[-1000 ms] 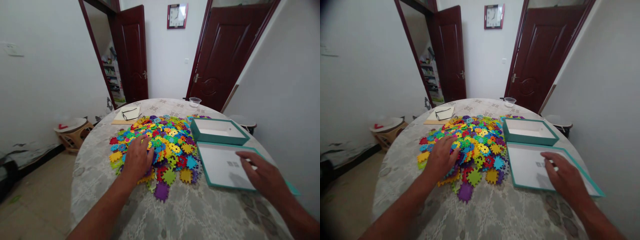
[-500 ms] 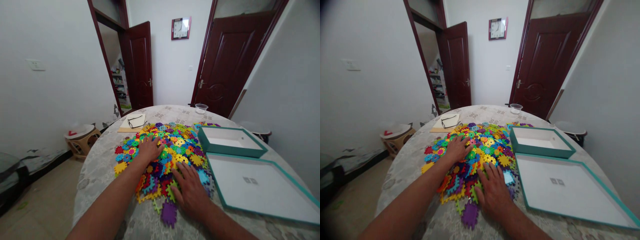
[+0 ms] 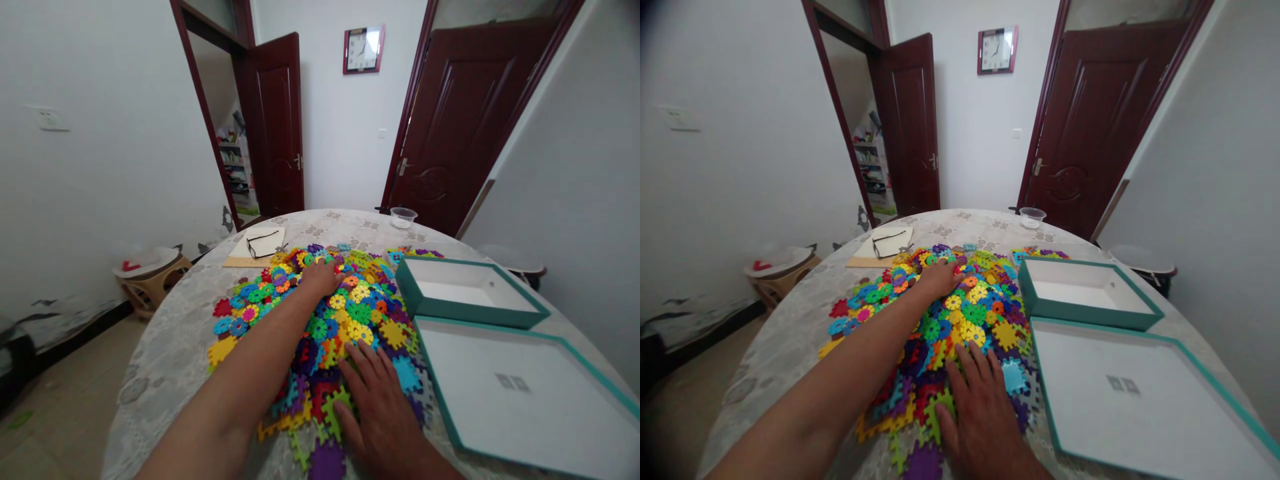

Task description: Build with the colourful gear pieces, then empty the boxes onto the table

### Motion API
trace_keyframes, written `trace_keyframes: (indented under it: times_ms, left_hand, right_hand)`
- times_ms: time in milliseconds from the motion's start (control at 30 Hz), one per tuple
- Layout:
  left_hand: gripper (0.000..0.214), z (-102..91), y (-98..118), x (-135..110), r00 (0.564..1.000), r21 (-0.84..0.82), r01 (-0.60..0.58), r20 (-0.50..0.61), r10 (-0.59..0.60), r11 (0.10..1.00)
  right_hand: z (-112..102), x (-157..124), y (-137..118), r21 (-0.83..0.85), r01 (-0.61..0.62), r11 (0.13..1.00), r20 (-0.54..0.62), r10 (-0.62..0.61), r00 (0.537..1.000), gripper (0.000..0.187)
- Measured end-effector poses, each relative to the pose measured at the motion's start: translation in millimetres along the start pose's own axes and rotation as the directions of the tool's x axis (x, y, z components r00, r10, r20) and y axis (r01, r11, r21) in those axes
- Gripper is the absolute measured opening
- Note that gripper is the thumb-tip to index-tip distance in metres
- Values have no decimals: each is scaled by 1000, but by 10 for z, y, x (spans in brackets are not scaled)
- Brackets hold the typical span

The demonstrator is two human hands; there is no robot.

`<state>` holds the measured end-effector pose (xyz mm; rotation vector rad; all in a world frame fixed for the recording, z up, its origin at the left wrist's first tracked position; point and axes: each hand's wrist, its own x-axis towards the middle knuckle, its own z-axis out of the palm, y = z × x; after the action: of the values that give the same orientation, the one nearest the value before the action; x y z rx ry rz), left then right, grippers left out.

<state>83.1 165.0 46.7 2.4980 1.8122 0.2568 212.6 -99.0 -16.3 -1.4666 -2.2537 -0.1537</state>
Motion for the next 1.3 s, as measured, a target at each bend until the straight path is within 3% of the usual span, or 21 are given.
trace_keyframes:
  times_ms: [133, 233, 367, 467, 567, 767, 1067, 1300]
  left_hand:
    - [41, -42, 2, 60, 998, 6, 22, -66, -21, 1000]
    - [35, -90, -21, -83, 996, 27, 25, -91, -22, 999]
    - [41, -135, -94, -540, 998, 65, -12, -58, 15, 998]
    - [47, -138, -155, -960, 980, 65, -190, -49, 194, 980]
    - [52, -133, -155, -1306, 966, 41, -251, -62, 253, 967]
    - [52, -189, -2, -1693, 928, -54, -367, -87, 361, 929]
    - [40, -216, 38, -1933, 916, -96, -395, -120, 383, 914]
    - [44, -98, 70, -1741, 894, -57, -438, -130, 428, 897]
  right_hand:
    - [6, -8, 12, 1, 14, 1000, -12, -14, 1000, 56]
    - [-9, -12, 0, 7, 13, 1000, -9, -12, 1000, 55]
    - [-21, -11, -22, 27, -15, 1000, -21, 16, 1000, 53]
    - [-17, -8, -21, 27, -7, 1000, -20, 8, 1000, 52]
    - [-14, -4, -17, 30, -1, 1000, -32, 2, 999, 50]
    - [-44, 11, -20, 42, -3, 999, -48, 5, 999, 52]
    - [-19, 27, -46, -1, -127, 992, -84, 126, 988, 46]
    - [-35, 40, -89, 27, -180, 983, -93, 182, 979, 47]
